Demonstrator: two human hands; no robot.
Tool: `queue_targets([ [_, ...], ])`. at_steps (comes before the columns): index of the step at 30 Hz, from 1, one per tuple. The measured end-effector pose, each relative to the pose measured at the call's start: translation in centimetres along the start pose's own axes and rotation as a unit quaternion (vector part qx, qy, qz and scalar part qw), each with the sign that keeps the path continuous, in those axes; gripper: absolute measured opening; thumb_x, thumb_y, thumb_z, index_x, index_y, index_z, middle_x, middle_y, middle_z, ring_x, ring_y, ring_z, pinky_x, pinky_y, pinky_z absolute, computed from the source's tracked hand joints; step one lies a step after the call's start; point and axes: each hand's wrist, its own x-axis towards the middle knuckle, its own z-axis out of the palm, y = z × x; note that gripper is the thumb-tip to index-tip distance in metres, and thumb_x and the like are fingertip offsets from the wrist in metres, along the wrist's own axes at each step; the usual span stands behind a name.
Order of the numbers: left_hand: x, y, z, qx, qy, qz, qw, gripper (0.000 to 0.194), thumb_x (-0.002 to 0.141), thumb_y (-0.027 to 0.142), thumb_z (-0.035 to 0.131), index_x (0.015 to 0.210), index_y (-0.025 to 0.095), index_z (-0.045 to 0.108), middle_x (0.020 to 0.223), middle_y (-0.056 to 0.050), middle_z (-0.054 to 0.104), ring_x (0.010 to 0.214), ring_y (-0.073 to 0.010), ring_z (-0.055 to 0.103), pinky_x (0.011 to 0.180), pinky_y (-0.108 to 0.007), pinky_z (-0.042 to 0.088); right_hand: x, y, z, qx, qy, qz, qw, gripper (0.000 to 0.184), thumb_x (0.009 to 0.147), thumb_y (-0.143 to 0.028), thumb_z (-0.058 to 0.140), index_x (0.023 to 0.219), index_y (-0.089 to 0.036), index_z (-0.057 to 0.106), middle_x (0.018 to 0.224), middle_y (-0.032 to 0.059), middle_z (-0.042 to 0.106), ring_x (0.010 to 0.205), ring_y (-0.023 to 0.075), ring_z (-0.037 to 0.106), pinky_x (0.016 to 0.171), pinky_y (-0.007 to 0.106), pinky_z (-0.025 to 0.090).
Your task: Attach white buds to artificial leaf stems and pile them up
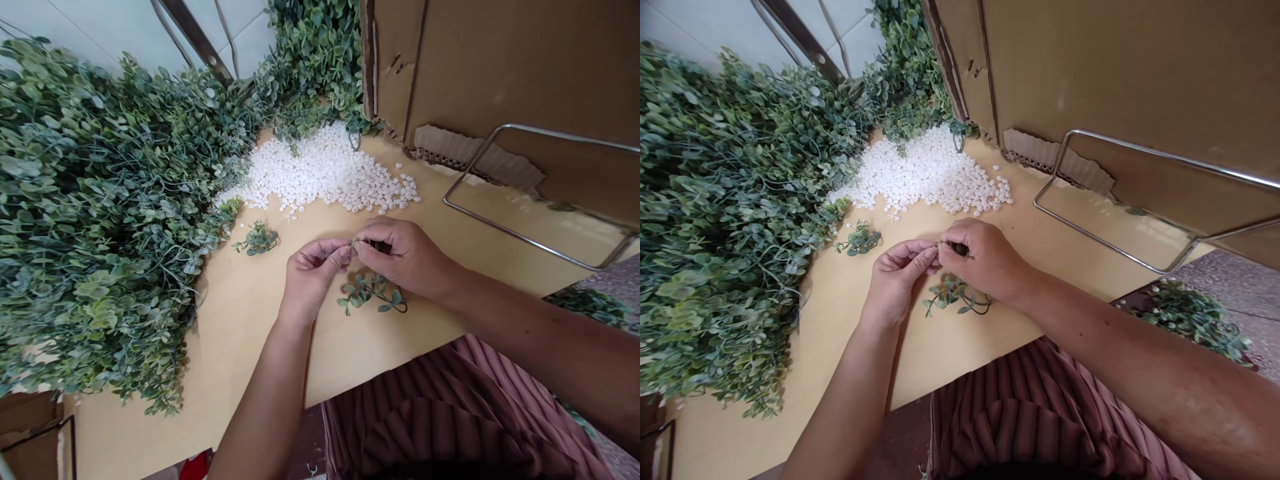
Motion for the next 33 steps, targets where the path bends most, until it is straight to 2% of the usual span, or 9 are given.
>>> queue_targets([
  [8, 0.0, 0.32, -0.33, -0.041, 0.005, -0.026, 0.999, 0.021, 0.054, 0.027, 0.08, 0.07, 0.017, 0.07, 0.063, 0.001, 0.068, 0.059, -0.0072, 0.061, 0.057, -0.017, 0.049, -0.04, 0.05, 0.2, 0.013, -0.016, -0.019, 1.0, 0.025, 0.076, -0.015, 0.045, 0.052, -0.018, 0.039, 0.054, -0.0029, 0.037, 0.058, 0.0106, 0.039, 0.058, 0.024, 0.03],
  [17, -0.02, -0.01, 0.09, -0.025, 0.025, 0.0, 0.999, 0.02, 0.054, 0.025, 0.08, 0.068, 0.016, 0.069, 0.062, 0.001, 0.067, 0.057, -0.0078, 0.06, 0.053, -0.017, 0.048, -0.01, -0.07, 0.18, -0.014, -0.003, -0.031, 0.999, 0.025, 0.074, -0.016, 0.046, 0.052, -0.018, 0.036, 0.054, -0.0027, 0.037, 0.058, 0.0111, 0.039, 0.058, 0.025, 0.031],
  [24, 0.08, -0.32, 0.06, -0.012, 0.01, 0.028, 0.999, 0.017, 0.055, 0.023, 0.079, 0.068, 0.017, 0.07, 0.062, 0.001, 0.067, 0.055, -0.0073, 0.059, 0.053, -0.018, 0.048, 0.05, -0.13, 0.21, -0.039, 0.008, -0.038, 0.998, 0.024, 0.071, -0.013, 0.046, 0.052, -0.019, 0.034, 0.053, -0.003, 0.036, 0.057, 0.0112, 0.037, 0.057, 0.025, 0.031],
  [28, 0.01, -0.29, -0.07, 0.006, -0.006, 0.02, 1.0, 0.022, 0.057, 0.023, 0.079, 0.077, 0.019, 0.073, 0.065, 0.001, 0.068, 0.054, -0.0063, 0.056, 0.055, -0.019, 0.048, 0.03, -0.18, 0.21, -0.035, 0.006, -0.042, 0.998, 0.025, 0.072, -0.013, 0.045, 0.051, -0.019, 0.033, 0.053, -0.0028, 0.036, 0.057, 0.0114, 0.038, 0.058, 0.026, 0.031],
  [33, 0.01, -0.18, -0.28, 0.019, -0.027, 0.016, 0.999, 0.018, 0.06, 0.026, 0.077, 0.074, 0.018, 0.073, 0.06, 0.001, 0.065, 0.054, -0.0057, 0.054, 0.056, -0.018, 0.048, -0.03, -0.2, 0.18, -0.033, -0.003, -0.045, 0.998, 0.025, 0.073, -0.013, 0.046, 0.051, -0.02, 0.034, 0.053, -0.0027, 0.035, 0.057, 0.0119, 0.038, 0.058, 0.026, 0.031],
])
